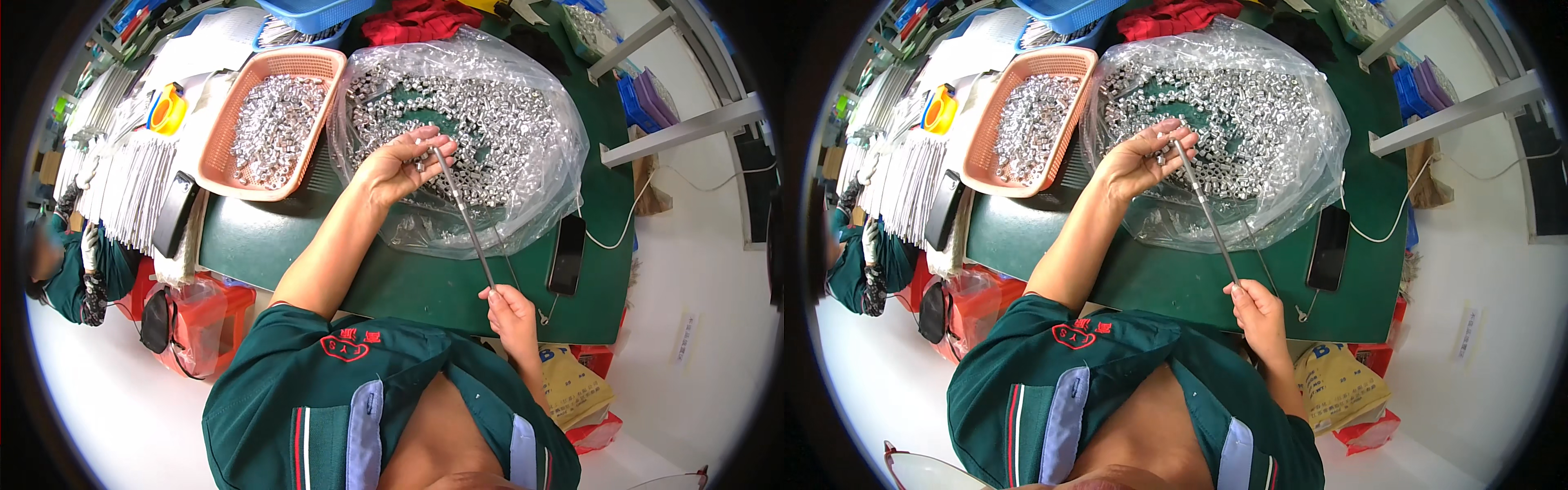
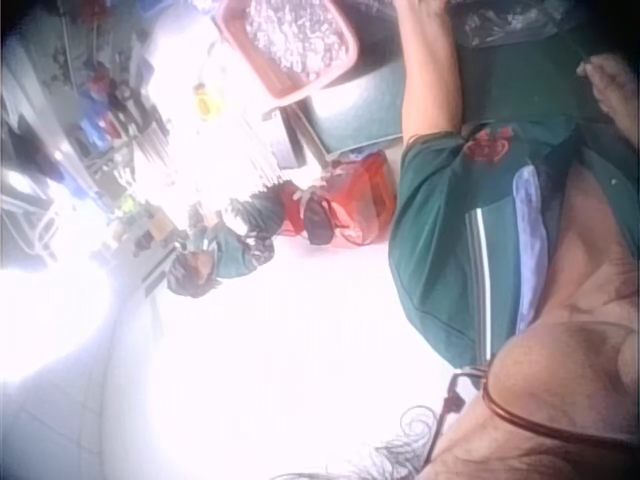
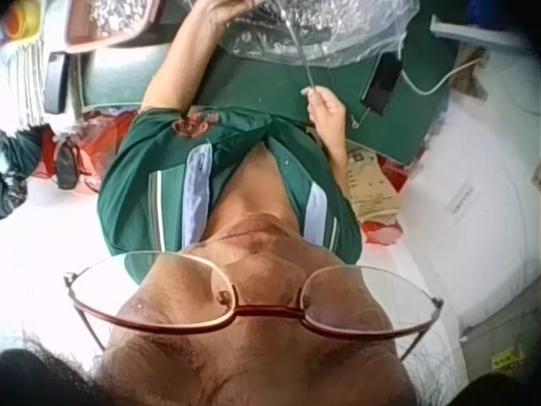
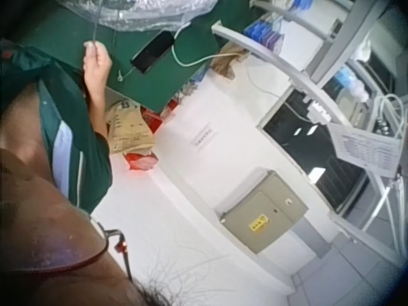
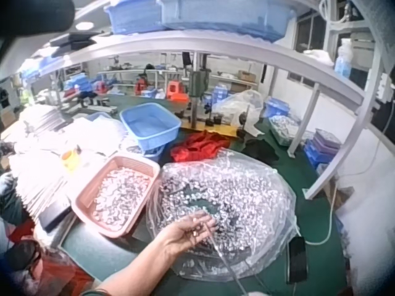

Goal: The person uses a long metal rod to pick up small silver cylindrical metal parts from a large plastic bag and threads them onto the rod. The person holds the rod with both hands and repeatedly inserts the parts into the rod's opening. A coworker is visible in the background working at a separate station.

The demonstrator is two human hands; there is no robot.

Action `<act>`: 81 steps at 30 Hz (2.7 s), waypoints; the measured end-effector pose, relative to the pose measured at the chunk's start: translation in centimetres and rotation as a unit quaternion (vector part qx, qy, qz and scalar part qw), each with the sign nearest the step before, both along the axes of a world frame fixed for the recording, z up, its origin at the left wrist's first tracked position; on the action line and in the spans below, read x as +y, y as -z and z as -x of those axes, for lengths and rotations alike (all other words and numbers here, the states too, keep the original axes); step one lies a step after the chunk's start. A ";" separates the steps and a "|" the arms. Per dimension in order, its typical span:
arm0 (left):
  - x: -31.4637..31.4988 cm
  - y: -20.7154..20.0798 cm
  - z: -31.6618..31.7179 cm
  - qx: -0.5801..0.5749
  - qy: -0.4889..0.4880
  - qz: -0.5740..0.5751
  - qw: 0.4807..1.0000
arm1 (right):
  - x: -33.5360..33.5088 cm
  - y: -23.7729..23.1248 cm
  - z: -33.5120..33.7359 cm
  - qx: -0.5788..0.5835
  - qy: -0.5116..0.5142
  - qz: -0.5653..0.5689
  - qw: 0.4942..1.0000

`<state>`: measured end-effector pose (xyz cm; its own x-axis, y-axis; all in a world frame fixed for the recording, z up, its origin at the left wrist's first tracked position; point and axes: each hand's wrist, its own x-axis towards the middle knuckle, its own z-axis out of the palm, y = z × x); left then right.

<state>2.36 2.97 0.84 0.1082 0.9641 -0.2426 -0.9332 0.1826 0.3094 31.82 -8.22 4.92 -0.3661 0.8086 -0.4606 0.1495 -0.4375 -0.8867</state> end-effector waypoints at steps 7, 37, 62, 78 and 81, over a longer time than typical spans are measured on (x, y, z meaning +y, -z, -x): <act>0.0 -0.4 -0.1 0.012 -0.009 0.018 1.000 | 0.1 -0.4 -0.3 -0.055 -0.026 -0.025 0.998; 0.0 -0.4 -1.4 -0.096 -0.092 0.049 0.990 | -0.5 -0.3 0.0 -0.035 -0.005 -0.014 0.999; -0.1 0.2 0.8 0.069 0.089 -0.075 0.991 | 0.5 -3.3 -2.5 -0.196 -0.103 -0.131 0.966; -0.7 -0.9 -0.9 0.203 0.163 -0.069 0.963 | 3.9 -7.5 -3.2 -0.321 -0.198 -0.253 0.891; -0.7 -0.9 -0.6 0.208 0.159 -0.055 0.964 | 3.8 -8.4 -2.6 -0.359 -0.201 -0.297 0.862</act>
